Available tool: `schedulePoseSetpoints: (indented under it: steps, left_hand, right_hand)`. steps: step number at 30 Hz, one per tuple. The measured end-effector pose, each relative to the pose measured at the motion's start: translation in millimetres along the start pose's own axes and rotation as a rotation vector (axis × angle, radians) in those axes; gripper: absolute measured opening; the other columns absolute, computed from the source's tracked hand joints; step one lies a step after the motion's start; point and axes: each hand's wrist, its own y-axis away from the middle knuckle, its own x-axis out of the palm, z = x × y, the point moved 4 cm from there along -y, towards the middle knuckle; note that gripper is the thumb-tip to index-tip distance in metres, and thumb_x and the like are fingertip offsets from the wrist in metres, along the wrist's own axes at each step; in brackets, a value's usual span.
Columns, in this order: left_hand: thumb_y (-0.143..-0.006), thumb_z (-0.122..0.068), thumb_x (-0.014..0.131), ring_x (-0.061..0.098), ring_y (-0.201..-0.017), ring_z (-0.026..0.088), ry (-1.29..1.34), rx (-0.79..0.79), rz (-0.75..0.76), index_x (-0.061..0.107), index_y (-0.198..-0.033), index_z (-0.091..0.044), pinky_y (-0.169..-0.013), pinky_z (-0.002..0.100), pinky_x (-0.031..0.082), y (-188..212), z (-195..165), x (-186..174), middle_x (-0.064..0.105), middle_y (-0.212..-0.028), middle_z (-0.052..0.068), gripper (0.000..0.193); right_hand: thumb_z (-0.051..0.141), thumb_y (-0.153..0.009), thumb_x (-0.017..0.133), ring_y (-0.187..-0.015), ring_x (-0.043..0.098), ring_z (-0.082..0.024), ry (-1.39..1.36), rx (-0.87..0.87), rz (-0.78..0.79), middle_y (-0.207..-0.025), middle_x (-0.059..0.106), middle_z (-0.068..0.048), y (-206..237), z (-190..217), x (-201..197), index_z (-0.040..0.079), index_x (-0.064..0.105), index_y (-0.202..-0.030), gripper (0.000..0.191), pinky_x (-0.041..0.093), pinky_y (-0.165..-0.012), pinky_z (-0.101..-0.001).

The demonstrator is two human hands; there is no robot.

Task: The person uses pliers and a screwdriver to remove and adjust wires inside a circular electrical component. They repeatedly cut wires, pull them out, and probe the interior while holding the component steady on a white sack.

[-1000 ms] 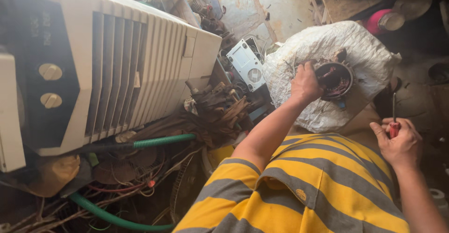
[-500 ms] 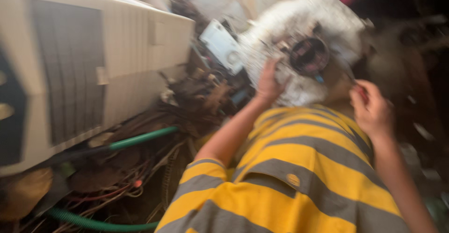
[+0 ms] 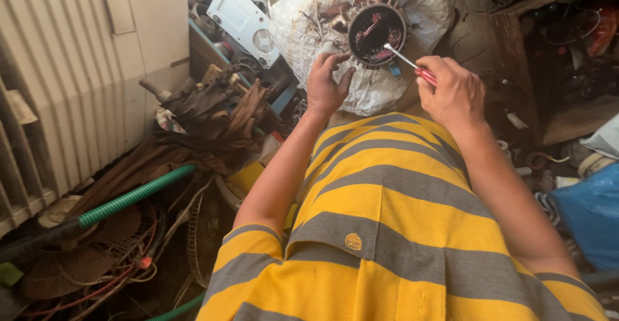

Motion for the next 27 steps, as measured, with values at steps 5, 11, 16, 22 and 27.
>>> schedulePoseSetpoints:
  steps: [5, 11, 16, 22, 27]
  left_hand:
    - [-0.087, -0.014, 0.082, 0.068, -0.081, 0.020, 0.040, -0.055, 0.034, 0.072, -0.111, -0.011, -0.074, 0.032, 0.057, 4.6, -3.6, 4.9, 0.070, -0.100, 0.005, 0.026]
    - [-0.088, -0.018, 0.079, 0.064, -0.071, 0.023, -0.031, -0.115, 0.080, 0.071, -0.118, -0.013, -0.066, 0.036, 0.052, -1.9, -13.8, 13.8, 0.066, -0.090, 0.005, 0.032]
    - [-0.092, -0.016, 0.076, 0.067, -0.082, 0.028, -0.097, 0.026, 0.046, 0.073, -0.110, -0.016, -0.070, 0.039, 0.053, -1.8, -20.3, 17.5, 0.064, -0.091, 0.007, 0.018]
    - [-0.095, -0.010, 0.072, 0.068, -0.088, 0.028, 0.006, 0.056, -0.011, 0.070, -0.104, -0.011, -0.075, 0.038, 0.054, 11.7, -12.3, 12.2, 0.067, -0.099, 0.006, 0.009]
    - [-0.095, -0.008, 0.071, 0.069, -0.087, 0.026, 0.015, 0.080, 0.008, 0.069, -0.103, -0.011, -0.075, 0.036, 0.054, 23.5, -11.0, 21.9, 0.068, -0.099, 0.004, 0.008]
  right_hand:
    - [0.018, -0.089, 0.077, -0.086, 0.069, -0.036, 0.024, -0.031, 0.072, -0.096, 0.070, -0.009, -5.5, 7.2, 1.3, 0.017, 0.076, -0.111, 0.022, 0.055, -0.074, -0.0470]
    - [0.021, -0.093, 0.077, -0.084, 0.071, -0.033, 0.063, -0.023, 0.097, -0.097, 0.072, -0.009, -16.1, 4.5, 5.2, 0.018, 0.076, -0.111, 0.018, 0.055, -0.075, -0.0461]
    - [0.019, -0.096, 0.075, -0.087, 0.071, -0.034, 0.104, -0.029, 0.013, -0.102, 0.074, -0.010, -14.0, -18.4, -18.6, 0.015, 0.075, -0.110, 0.014, 0.055, -0.076, -0.0458]
    - [0.015, -0.096, 0.072, -0.087, 0.070, -0.031, 0.153, -0.247, -0.010, -0.092, 0.072, -0.008, -34.1, -29.7, -6.2, 0.012, 0.074, -0.104, 0.008, 0.055, -0.077, -0.0420]
    - [0.012, -0.081, 0.070, -0.072, 0.068, -0.022, 0.537, -0.396, -0.028, -0.075, 0.068, -0.003, -67.8, -35.9, 44.7, 0.016, 0.073, -0.089, 0.009, 0.053, -0.065, -0.0366]
